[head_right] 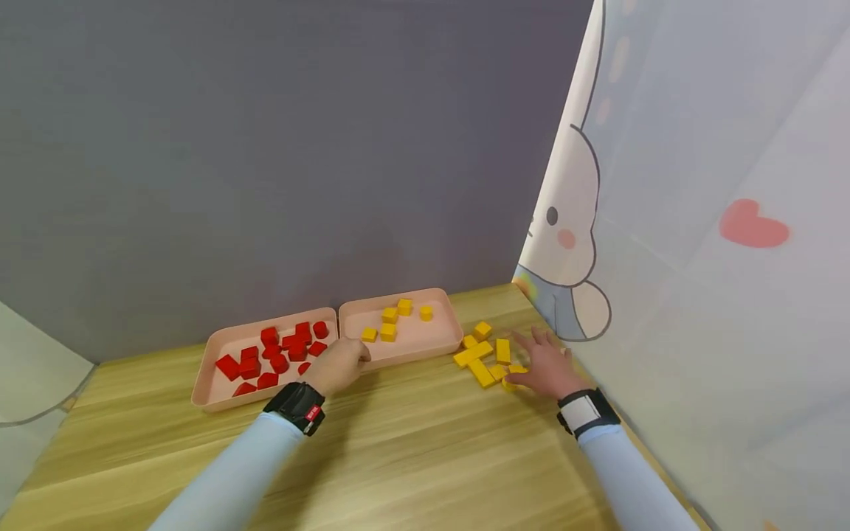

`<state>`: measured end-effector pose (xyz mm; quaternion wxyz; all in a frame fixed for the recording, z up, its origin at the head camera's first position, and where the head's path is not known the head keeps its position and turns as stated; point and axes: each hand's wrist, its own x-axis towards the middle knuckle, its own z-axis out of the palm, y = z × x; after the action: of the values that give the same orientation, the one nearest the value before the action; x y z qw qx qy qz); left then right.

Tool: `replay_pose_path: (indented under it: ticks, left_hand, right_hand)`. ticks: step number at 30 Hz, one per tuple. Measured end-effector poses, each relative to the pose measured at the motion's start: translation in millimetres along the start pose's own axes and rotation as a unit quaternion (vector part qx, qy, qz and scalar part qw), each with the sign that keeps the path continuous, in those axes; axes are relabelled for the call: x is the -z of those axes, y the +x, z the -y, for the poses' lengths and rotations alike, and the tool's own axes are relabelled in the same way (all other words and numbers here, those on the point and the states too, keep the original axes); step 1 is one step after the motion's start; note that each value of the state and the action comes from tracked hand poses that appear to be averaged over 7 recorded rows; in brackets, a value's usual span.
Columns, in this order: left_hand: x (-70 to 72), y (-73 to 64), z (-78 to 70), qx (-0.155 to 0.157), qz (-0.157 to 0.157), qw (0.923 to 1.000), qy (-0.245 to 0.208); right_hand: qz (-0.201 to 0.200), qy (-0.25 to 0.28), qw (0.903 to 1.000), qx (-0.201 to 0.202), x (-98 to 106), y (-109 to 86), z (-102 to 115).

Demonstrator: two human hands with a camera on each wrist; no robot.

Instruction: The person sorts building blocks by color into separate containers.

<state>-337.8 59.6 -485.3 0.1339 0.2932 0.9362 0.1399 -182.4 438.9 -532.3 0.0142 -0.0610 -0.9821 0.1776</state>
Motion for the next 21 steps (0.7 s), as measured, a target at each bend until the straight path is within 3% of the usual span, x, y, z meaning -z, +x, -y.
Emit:
replay_pose_path:
  ticks: [6, 14, 21]
  left_hand:
    - [-2.9, 2.9, 6.1, -0.022, -0.004, 0.9995, 0.020]
    - [-0.2, -1.8, 8.2, -0.004, -0.001, 0.9997, 0.022]
    - [-2.1, 3.0, 5.3, -0.013, -0.006, 0.9997, 0.020]
  right_hand:
    - [0.034, 0.026, 0.9972, -0.061, -9, -29.7, -26]
    - [0.039, 0.005, 0.9989, -0.026, -18, -27.4, -32]
    - [0.062, 0.013, 0.9975, -0.032, -21, -27.1, -34]
